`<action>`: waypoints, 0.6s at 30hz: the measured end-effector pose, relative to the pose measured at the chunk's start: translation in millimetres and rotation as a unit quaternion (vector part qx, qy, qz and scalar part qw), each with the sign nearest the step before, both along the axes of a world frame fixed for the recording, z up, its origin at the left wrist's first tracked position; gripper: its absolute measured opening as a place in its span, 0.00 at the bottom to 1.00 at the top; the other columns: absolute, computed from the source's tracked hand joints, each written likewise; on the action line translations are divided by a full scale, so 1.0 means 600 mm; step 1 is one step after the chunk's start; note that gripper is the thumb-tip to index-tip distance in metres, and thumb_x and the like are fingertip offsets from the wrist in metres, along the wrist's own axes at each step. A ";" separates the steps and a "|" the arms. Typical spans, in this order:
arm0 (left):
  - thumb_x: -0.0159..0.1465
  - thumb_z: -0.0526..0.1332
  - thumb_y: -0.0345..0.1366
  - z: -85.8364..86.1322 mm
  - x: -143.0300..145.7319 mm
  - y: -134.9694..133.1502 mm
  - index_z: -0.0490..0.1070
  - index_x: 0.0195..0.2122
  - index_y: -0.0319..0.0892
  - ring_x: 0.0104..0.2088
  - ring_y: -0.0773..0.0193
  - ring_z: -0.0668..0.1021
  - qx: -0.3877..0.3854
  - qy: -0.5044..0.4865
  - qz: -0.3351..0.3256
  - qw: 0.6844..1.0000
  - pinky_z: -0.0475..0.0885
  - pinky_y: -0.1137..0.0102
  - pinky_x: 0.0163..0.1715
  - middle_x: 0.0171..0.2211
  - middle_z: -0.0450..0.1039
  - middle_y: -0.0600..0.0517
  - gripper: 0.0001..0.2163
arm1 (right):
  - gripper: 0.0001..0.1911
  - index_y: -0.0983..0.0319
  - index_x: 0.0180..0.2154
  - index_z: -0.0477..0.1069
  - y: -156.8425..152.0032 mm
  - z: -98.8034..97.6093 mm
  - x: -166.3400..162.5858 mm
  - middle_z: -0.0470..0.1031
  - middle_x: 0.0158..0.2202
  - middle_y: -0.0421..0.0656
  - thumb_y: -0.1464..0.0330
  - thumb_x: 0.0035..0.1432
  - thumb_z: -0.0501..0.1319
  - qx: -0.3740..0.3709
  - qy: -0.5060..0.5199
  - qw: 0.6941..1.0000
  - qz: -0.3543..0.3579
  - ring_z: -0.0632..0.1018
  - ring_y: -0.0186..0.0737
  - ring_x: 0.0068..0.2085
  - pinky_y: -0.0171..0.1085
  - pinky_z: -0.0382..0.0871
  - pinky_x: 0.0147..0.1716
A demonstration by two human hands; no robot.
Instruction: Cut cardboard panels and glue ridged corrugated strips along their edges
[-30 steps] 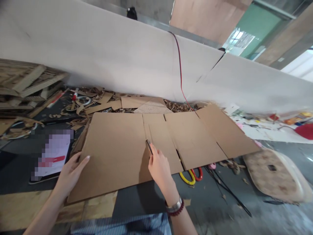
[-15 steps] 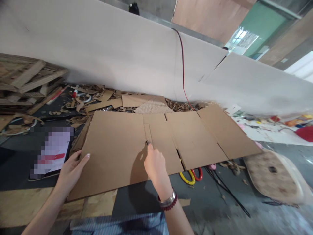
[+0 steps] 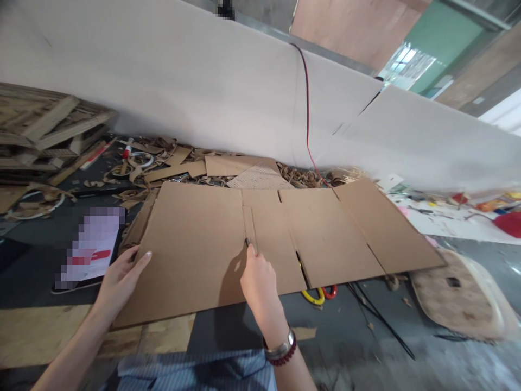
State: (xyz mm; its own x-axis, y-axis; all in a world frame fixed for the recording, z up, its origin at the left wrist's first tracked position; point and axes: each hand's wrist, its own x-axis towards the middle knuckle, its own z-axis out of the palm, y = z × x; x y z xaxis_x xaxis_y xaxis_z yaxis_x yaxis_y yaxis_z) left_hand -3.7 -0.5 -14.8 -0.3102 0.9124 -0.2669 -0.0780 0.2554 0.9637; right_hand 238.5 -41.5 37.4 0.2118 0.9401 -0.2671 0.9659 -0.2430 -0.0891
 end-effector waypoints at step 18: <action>0.44 0.65 0.43 -0.012 -0.003 0.004 0.68 0.38 0.43 0.36 0.57 0.78 0.001 0.038 -0.009 0.999 0.72 0.70 0.35 0.30 0.77 0.53 0.20 | 0.26 0.65 0.57 0.55 -0.063 -0.006 0.000 0.73 0.41 0.51 0.78 0.55 0.48 -0.031 0.026 0.999 -0.023 0.76 0.46 0.37 0.37 0.65 0.30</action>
State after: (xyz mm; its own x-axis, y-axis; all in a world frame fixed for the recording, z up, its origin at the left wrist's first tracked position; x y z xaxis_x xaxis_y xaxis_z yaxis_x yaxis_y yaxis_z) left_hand -5.7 1.7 -21.8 -0.3132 0.9187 -0.2405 0.0005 0.2534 0.9674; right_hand 238.7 -79.3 33.9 0.2378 0.9109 -0.3373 0.9481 -0.2931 -0.1230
